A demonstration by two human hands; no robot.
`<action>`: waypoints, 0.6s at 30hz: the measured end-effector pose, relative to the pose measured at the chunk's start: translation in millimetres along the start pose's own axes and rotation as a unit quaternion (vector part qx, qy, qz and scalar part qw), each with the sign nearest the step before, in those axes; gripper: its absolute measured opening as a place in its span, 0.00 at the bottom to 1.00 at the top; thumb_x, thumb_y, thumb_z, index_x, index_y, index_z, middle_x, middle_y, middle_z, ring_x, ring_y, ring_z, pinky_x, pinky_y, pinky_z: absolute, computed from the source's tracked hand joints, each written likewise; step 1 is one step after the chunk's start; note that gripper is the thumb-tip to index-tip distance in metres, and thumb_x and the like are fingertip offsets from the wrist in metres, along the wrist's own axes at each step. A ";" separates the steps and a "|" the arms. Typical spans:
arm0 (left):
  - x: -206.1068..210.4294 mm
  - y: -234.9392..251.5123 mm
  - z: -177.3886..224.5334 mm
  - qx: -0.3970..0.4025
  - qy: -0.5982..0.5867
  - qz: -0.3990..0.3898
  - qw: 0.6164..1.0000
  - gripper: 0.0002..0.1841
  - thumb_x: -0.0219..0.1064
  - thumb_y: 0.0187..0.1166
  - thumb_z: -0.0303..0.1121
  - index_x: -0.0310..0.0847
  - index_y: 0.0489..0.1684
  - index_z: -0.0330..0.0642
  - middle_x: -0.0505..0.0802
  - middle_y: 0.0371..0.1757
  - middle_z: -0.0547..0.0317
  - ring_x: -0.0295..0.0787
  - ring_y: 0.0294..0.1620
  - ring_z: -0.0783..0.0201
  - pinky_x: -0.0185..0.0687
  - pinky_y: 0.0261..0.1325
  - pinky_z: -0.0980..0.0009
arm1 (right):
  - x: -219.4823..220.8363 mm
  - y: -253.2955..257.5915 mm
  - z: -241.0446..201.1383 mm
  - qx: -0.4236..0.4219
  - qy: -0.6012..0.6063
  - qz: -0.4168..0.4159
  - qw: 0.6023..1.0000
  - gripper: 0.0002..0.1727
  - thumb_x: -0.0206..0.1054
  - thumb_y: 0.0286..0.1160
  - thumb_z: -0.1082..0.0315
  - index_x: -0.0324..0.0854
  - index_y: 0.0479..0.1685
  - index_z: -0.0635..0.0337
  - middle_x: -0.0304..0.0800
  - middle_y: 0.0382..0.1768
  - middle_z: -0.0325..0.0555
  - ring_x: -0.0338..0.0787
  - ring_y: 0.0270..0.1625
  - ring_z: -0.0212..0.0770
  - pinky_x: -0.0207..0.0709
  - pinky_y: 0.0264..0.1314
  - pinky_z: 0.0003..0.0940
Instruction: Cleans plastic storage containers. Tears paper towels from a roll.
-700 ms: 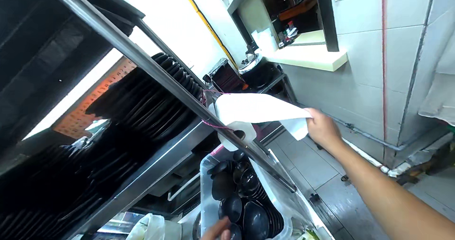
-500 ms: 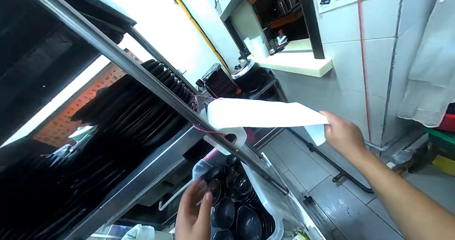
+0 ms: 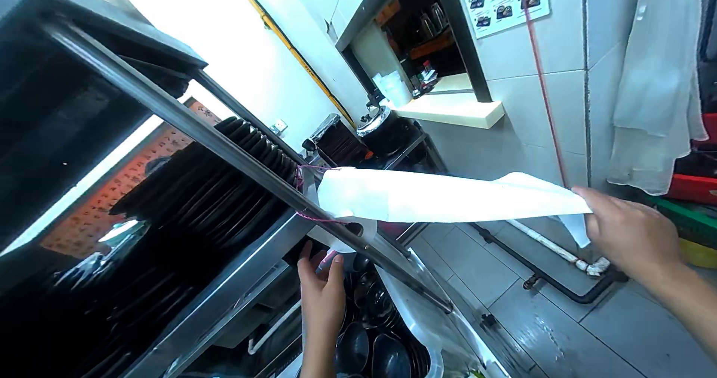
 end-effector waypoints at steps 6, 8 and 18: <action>19.2 13.2 -5.2 -0.003 0.021 -0.003 1.000 0.45 0.74 0.77 0.39 0.47 0.92 0.43 0.80 0.75 0.40 0.94 0.50 0.55 0.93 0.47 0.56 | 4.6 10.1 9.7 -0.011 -0.019 -0.005 1.000 0.23 0.61 0.81 0.76 0.80 0.75 0.59 0.93 0.55 0.63 0.93 0.54 0.69 0.80 0.58 0.70; 24.8 16.6 -7.2 -0.010 0.001 -0.006 1.000 0.44 0.73 0.78 0.38 0.48 0.91 0.43 0.81 0.74 0.41 0.93 0.52 0.54 0.94 0.49 0.56 | 7.7 19.0 13.5 0.000 -0.024 -0.011 1.000 0.23 0.62 0.81 0.76 0.80 0.75 0.58 0.93 0.54 0.63 0.93 0.53 0.69 0.81 0.57 0.70; 14.7 18.7 16.9 0.101 -0.032 0.118 0.987 0.26 0.68 0.81 0.40 0.71 0.70 0.31 0.88 0.60 0.48 0.91 0.51 0.66 0.90 0.52 0.67 | 25.2 26.6 61.3 0.119 -0.025 -0.077 0.990 0.17 0.60 0.85 0.72 0.80 0.70 0.56 0.90 0.46 0.72 0.89 0.46 0.81 0.77 0.40 0.81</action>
Point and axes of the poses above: each hand's wrist, its own y-axis towards the middle knuckle, its own x-axis out of the palm, z = x × y, the point moved 3 cm from there along y, towards the middle knuckle
